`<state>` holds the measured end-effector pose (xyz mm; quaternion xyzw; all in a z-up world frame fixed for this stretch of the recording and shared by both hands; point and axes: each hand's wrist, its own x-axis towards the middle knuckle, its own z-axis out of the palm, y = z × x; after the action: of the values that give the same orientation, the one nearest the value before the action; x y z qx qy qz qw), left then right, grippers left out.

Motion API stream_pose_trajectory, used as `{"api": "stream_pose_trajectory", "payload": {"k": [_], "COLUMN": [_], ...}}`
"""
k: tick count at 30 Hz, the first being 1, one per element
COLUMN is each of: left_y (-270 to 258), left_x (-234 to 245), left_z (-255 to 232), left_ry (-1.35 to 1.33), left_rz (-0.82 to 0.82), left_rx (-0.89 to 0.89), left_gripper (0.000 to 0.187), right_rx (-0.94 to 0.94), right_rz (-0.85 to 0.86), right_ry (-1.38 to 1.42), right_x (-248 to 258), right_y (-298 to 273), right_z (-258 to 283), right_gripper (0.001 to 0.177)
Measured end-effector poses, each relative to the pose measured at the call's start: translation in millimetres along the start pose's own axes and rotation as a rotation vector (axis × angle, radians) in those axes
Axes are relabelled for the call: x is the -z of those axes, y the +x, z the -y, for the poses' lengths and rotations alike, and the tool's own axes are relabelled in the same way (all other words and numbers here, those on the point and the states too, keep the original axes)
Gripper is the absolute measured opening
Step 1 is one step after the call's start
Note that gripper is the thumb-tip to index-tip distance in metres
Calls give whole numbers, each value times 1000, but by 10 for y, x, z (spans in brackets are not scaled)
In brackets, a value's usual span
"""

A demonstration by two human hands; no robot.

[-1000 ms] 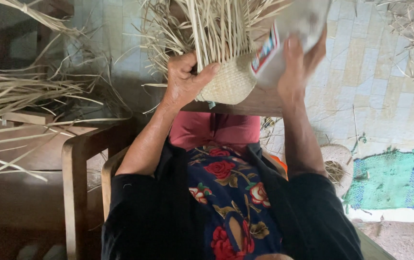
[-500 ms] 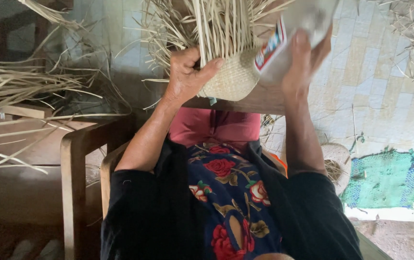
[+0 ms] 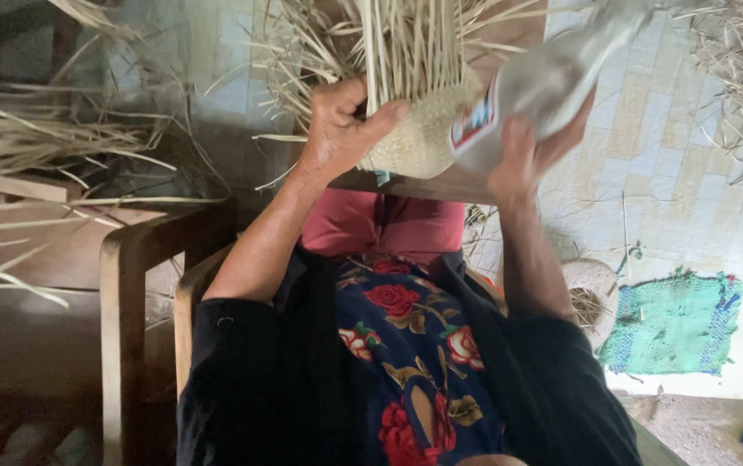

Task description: The person weaves together thin strips of plant material to form a basket shape, occasionally rubbing a glass bottle against the surface.

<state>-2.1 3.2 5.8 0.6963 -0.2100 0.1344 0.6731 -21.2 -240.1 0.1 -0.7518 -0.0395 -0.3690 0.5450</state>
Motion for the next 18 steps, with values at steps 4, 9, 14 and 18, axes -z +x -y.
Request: {"api": "stream_pose_trajectory", "payload": {"k": [4, 9, 14, 18], "left_y": [12, -18, 5, -9], "left_x": [-37, -36, -24, -29], "left_z": [28, 156, 59, 124], "left_ry": [-28, 59, 53, 77], "left_rz": [-15, -75, -26, -38], "left_rx": [-10, 19, 22, -9], "left_gripper": [43, 65, 48, 66], "right_rx": [-230, -392, 152, 112], "right_rz": [-44, -213, -45, -139], "right_ry": [460, 511, 146, -113], "right_x": [-368, -85, 57, -66], "right_y": [396, -91, -368, -115], "right_z": [-327, -279, 241, -300], "right_gripper": [79, 96, 85, 78]}}
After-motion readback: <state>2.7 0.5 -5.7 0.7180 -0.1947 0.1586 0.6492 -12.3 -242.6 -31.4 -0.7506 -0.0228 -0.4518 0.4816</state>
